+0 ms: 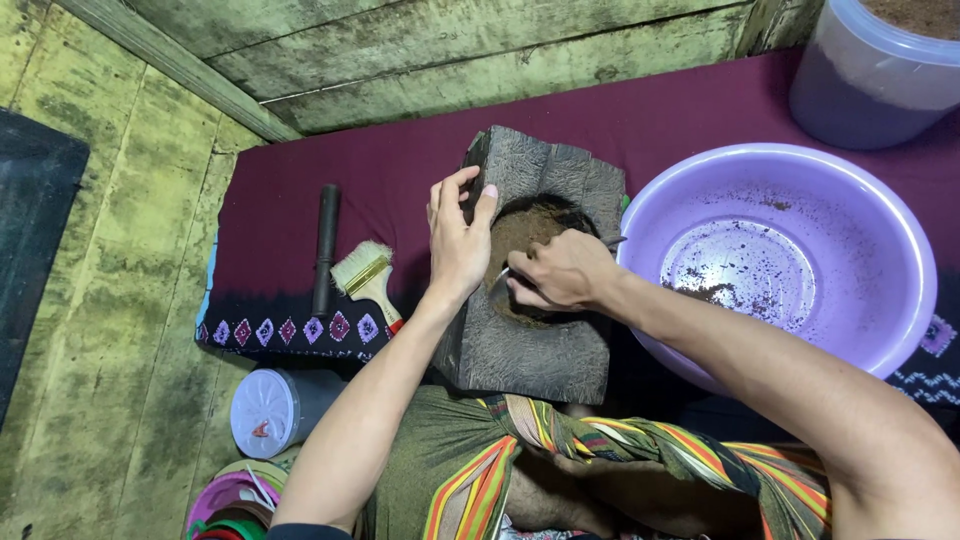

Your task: Transfer ground spices from a mortar to a bowl using a spoon and clean the mortar with a brush

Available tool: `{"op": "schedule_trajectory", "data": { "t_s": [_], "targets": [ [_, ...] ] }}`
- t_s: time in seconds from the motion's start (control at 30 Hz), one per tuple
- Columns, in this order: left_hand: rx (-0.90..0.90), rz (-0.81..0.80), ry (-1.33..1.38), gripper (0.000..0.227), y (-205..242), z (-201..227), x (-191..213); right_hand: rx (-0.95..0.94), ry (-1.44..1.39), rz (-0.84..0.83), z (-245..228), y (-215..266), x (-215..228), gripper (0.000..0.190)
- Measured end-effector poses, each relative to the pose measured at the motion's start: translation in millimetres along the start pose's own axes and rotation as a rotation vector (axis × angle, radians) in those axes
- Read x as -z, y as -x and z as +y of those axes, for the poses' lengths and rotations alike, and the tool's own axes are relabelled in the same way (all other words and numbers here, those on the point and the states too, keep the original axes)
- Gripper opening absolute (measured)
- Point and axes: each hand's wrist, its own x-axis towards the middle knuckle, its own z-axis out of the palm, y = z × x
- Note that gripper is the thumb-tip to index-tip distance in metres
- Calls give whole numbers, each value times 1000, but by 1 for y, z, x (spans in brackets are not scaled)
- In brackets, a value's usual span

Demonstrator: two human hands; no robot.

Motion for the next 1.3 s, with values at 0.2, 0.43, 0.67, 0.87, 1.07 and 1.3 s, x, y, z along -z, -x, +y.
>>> {"op": "schedule_trajectory", "data": {
  "t_s": [0.2, 0.43, 0.67, 0.87, 1.07, 1.3],
  "targets": [
    [5, -4, -12, 41, 0, -5, -1, 581, 492, 223, 38, -9, -27, 42],
    [-6, -16, -10, 43, -1, -13, -1, 459, 489, 569, 48, -13, -30, 39],
    [-42, 1, -22, 43, -1, -15, -3, -361, -198, 203, 12, -13, -17, 40],
    [-49, 3, 3, 43, -1, -18, -4, -312, -297, 32, -9, -4, -17, 47],
    [-61, -2, -13, 43, -1, -21, -4, 304, 317, -161, 14, 1, 3, 44],
    [-47, -22, -35, 43, -1, -16, -2, 389, 412, 417, 52, 1, -21, 36]
  ]
}}
